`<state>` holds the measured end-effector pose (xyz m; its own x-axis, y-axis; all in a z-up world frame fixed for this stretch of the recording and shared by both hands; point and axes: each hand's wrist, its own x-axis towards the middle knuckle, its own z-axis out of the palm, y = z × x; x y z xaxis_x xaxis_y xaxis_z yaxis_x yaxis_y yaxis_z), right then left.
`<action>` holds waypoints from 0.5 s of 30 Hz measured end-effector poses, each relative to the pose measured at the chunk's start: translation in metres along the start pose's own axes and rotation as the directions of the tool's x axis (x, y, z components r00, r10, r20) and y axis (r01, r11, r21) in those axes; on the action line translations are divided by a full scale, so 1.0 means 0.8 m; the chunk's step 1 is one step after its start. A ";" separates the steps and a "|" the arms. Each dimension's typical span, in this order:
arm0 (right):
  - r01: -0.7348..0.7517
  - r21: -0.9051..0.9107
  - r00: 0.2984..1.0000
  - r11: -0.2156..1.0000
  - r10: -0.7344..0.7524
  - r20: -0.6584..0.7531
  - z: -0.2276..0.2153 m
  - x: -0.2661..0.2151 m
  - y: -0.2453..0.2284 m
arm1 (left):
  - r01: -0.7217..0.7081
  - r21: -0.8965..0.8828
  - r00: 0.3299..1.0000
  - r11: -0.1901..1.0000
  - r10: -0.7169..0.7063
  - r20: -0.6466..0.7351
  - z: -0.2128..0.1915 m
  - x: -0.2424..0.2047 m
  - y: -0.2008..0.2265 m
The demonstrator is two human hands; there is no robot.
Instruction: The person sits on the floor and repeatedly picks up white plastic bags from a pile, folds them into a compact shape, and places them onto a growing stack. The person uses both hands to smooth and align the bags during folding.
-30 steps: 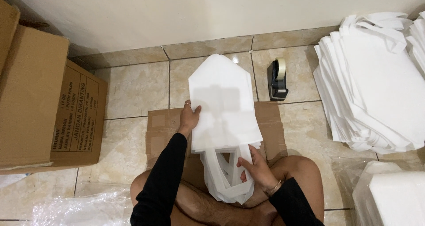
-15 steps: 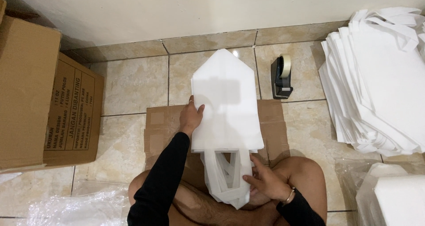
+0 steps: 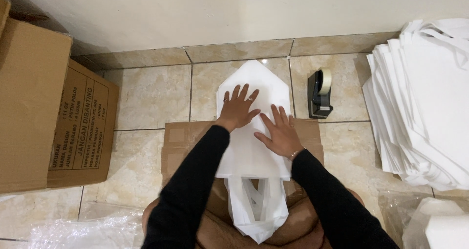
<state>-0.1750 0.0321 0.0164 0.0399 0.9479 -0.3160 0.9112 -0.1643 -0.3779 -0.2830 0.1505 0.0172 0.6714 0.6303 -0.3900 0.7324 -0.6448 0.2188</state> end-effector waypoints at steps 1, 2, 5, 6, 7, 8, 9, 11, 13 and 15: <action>0.004 -0.001 1.000 1.000 -0.004 0.001 0.002 0.011 -0.001 | 0.004 -0.001 1.000 1.000 -0.004 -0.001 0.007 0.010 -0.007; 0.010 -0.042 0.998 0.999 -0.008 0.055 0.006 0.020 -0.002 | 0.030 0.039 0.999 0.999 -0.031 0.018 0.016 0.019 -0.013; 0.021 -0.127 0.993 0.992 -0.006 0.114 0.031 0.039 0.008 | 0.071 0.075 0.997 0.995 -0.072 0.010 0.047 0.035 -0.032; 0.019 -0.165 0.992 0.986 0.002 0.125 0.043 0.041 0.013 | 0.085 0.072 0.996 0.994 -0.084 -0.006 0.059 0.037 -0.037; 0.017 -0.165 0.992 0.986 0.004 0.126 0.043 0.041 0.017 | 0.083 0.071 0.997 0.994 -0.083 -0.004 0.059 0.038 -0.035; 0.034 -0.173 0.992 0.984 -0.013 0.125 0.045 0.039 0.017 | 0.093 0.051 0.995 0.994 -0.091 -0.033 0.059 0.035 -0.034; 0.052 -0.182 0.992 0.982 -0.029 0.124 0.048 0.036 0.018 | 0.103 0.031 0.993 0.994 -0.101 -0.061 0.059 0.032 -0.034; 0.053 -0.174 0.989 0.983 -0.028 0.146 0.055 0.025 0.014 | 0.125 0.033 0.990 0.992 -0.122 -0.075 0.068 0.028 -0.033; 0.050 -0.191 0.991 0.980 -0.024 0.135 0.048 0.021 0.014 | 0.137 0.035 0.983 0.990 -0.131 -0.129 0.063 0.037 -0.031; 0.086 -0.174 0.976 0.981 -0.048 0.214 0.048 0.004 0.009 | 0.165 0.014 0.972 0.986 -0.160 -0.173 0.069 0.033 -0.028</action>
<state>-0.1841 0.0232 -0.0204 -0.0924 0.8745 -0.4762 0.9685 -0.0320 -0.2468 -0.2878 0.1581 -0.0472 0.5546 0.7908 -0.2591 0.8316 -0.5379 0.1383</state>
